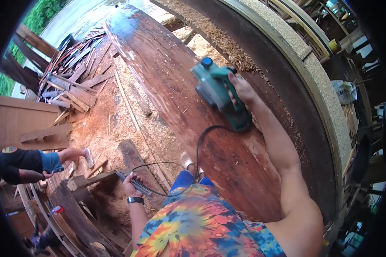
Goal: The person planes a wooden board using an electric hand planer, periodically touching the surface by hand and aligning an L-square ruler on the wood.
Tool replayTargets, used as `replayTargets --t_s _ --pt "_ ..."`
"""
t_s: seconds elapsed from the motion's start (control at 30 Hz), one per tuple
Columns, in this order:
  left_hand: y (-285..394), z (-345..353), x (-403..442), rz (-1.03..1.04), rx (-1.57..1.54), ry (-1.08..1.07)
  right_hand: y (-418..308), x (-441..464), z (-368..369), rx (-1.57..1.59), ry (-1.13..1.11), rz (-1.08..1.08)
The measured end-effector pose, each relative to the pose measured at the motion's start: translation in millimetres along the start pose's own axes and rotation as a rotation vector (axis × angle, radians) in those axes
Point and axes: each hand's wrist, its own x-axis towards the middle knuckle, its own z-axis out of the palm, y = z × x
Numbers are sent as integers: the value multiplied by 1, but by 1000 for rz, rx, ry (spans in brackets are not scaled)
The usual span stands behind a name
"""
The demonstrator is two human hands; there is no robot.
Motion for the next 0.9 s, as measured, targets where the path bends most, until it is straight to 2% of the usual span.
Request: replayTargets --t_s 0.07,0.17,0.2,0.37,0.6,0.83,0.87,0.9 --pt "0 -1 3 12 9 -21 28 -69 -20 4 13 24" --pt "-2 16 2 21 81 89 60 -165 -46 -14 64 44" --pt "-3 15 8 -1 78 53 77 -191 -57 -34 72 31" --pt "8 47 17 -51 74 123 98 -265 -79 -69 127 93" --pt "25 69 88 -149 38 129 65 -205 -74 -107 75 137" --pt "50 128 168 -252 170 90 6 -48 -34 -131 11 80" --pt "56 142 180 -270 202 176 -12 -20 -21 -126 5 69" --pt "62 146 198 -290 186 139 -27 9 -7 -119 -3 61"
